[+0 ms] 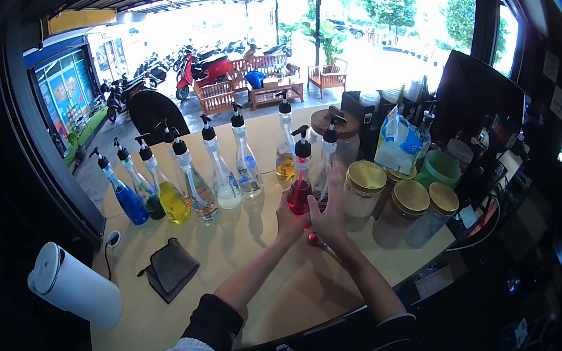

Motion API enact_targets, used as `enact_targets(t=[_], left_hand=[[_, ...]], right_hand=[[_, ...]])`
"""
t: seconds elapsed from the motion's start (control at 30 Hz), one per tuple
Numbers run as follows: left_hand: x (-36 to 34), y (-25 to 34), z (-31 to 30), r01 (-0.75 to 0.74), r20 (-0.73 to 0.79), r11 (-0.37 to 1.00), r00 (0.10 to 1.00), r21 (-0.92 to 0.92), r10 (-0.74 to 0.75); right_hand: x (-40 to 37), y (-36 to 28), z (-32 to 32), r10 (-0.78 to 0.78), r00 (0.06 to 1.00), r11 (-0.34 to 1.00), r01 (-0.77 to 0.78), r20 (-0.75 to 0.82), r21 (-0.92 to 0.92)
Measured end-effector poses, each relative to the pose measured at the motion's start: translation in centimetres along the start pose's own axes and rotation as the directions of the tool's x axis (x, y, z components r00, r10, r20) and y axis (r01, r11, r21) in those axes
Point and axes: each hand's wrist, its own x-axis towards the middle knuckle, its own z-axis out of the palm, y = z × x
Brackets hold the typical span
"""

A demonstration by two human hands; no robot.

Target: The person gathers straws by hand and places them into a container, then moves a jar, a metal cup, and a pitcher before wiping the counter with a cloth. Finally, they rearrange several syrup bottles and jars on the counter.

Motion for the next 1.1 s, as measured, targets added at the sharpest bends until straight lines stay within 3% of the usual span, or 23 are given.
enact_targets(t=[0.07, 0.13, 0.2, 0.27, 0.3, 0.33, 0.4, 0.47, 0.53, 0.57, 0.6, 0.63, 0.7, 0.73, 0.8, 1.0, 1.07, 1.1], left_hand=[[0.0, -0.8, -0.4, -0.007, 0.015, 1.000, 1.000, -0.012, 0.007], [0.3, -1.5, -1.3, -0.029, 0.165, 0.993, 0.985, -0.116, 0.048], [0.0, -2.3, -3.8, -0.026, 0.165, 0.999, 0.986, -0.028, 0.030], [-2.4, 0.1, -8.1, -0.164, 0.353, 0.909, 0.935, 0.383, 0.020], [-3.9, 3.0, -10.3, -0.126, 0.429, 0.917, 0.902, 0.379, -0.053], [-5.1, 5.9, -12.6, -0.113, 0.392, 0.909, 0.918, 0.401, -0.059], [-7.3, 9.9, -16.9, 0.130, 0.435, 0.935, 0.858, 0.330, -0.273], [-8.3, 9.9, -21.4, 0.126, 0.338, 0.931, 0.908, 0.343, -0.248], [-8.9, 10.5, -25.5, 0.214, 0.084, 0.968, 0.970, 0.134, -0.226], [-9.3, 10.2, -27.2, 0.221, 0.058, 0.965, 0.971, 0.143, -0.231], [-9.5, 9.6, -28.9, 0.143, -0.093, 0.986, 0.987, 0.088, -0.135], [-9.6, 9.0, -30.3, 0.051, -0.244, 0.998, 0.969, 0.045, -0.039], [-9.8, 8.0, -32.9, 0.013, -0.326, 0.996, 0.945, 0.084, 0.015], [-9.7, 7.6, -34.0, -0.022, -0.384, 0.993, 0.921, 0.120, 0.067], [-9.2, 7.1, -35.7, -0.019, -0.422, 0.989, 0.903, 0.146, 0.079], [-3.2, 6.3, -39.6, -0.030, -0.553, 0.961, 0.813, 0.274, 0.182], [-0.1, 5.4, -40.7, -0.002, -0.630, 0.882, 0.699, 0.471, 0.339], [1.3, 4.8, -41.4, 0.001, -0.632, 0.883, 0.699, 0.469, 0.335]], right_hand=[[-0.5, -0.4, 0.2, -0.012, 1.000, 1.000, 0.012, 0.021, -0.023], [-0.5, -1.3, 0.5, -0.041, 0.998, 0.999, 0.043, 0.050, -0.032], [-0.7, -3.1, 1.0, -0.046, 0.994, 0.997, 0.040, 0.095, 0.059], [-0.9, -4.3, 1.8, -0.124, 0.987, 0.991, 0.118, 0.106, 0.063], [-1.1, -4.9, 2.4, -0.164, 0.978, 0.986, 0.158, 0.127, 0.054], [-1.2, -5.8, 3.1, -0.202, 0.969, 0.979, 0.197, 0.145, 0.048], [-1.7, -7.8, 5.3, -0.219, 0.956, 0.969, 0.190, 0.196, 0.155], [-2.6, -9.1, 8.4, -0.288, 0.905, 0.949, 0.225, 0.314, 0.221], [-4.4, -10.4, 12.7, -0.283, 0.878, 0.933, 0.158, 0.387, 0.323], [-5.3, -10.8, 15.1, -0.323, 0.798, 0.926, 0.156, 0.509, 0.344], [-6.0, -11.2, 17.3, -0.362, 0.699, 0.919, 0.159, 0.617, 0.360], [-6.8, -11.4, 19.5, -0.378, 0.687, 0.912, 0.162, 0.620, 0.377], [-8.7, -11.6, 23.7, -0.402, 0.474, 0.908, 0.316, 0.784, 0.275], [-9.5, -11.7, 25.3, -0.417, 0.464, 0.901, 0.324, 0.782, 0.288], [-10.4, -12.0, 27.9, -0.372, 0.398, 0.861, 0.486, 0.839, 0.151], [-10.4, -12.6, 30.0, -0.360, 0.417, 0.868, 0.478, 0.834, 0.135], [-10.3, -12.6, 30.0, -0.363, 0.430, 0.879, 0.452, 0.827, 0.151], [-10.2, -12.8, 29.7, -0.344, 0.433, 0.886, 0.443, 0.833, 0.136]])
